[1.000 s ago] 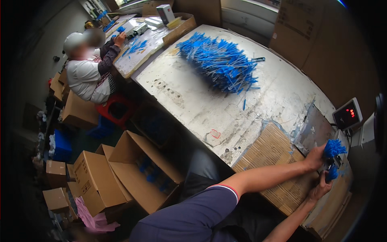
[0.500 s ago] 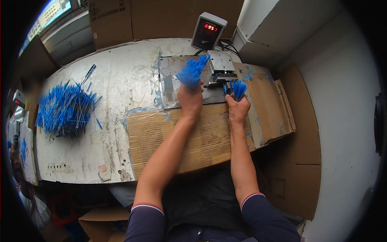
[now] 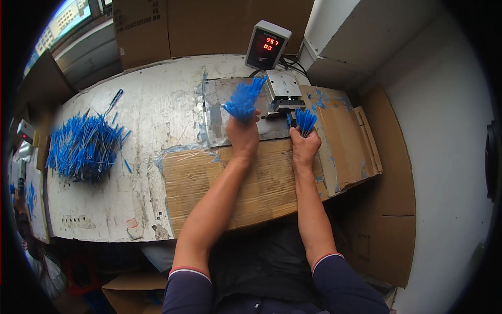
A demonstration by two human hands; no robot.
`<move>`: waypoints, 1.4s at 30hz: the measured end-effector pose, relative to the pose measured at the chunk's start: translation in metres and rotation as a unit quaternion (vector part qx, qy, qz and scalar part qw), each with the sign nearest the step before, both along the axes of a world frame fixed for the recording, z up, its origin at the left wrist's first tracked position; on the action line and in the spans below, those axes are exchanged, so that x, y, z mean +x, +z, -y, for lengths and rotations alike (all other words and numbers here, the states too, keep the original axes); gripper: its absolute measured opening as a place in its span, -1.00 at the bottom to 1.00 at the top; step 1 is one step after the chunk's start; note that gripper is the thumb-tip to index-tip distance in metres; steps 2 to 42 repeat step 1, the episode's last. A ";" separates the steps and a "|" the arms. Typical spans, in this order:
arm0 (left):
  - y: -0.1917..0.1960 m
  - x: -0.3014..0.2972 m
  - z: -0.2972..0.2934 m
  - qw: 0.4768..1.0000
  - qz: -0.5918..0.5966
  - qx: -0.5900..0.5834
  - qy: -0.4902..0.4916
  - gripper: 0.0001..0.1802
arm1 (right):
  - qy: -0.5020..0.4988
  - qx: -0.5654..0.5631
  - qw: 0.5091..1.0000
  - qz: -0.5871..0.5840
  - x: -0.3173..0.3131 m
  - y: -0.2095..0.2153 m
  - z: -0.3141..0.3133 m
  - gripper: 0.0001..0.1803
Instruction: Insert bundles of blue bristles into an industrial mounting machine to assemble brush components.
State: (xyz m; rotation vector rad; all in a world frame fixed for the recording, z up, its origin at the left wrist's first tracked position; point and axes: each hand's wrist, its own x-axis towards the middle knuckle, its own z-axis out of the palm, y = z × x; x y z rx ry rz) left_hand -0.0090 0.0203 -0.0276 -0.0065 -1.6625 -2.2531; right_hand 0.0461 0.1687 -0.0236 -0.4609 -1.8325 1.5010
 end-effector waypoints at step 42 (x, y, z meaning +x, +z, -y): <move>-0.001 0.000 0.001 1.000 -0.002 -0.003 0.001 -0.82 | -0.002 -0.008 1.000 0.002 -0.001 -0.001 0.001 -0.86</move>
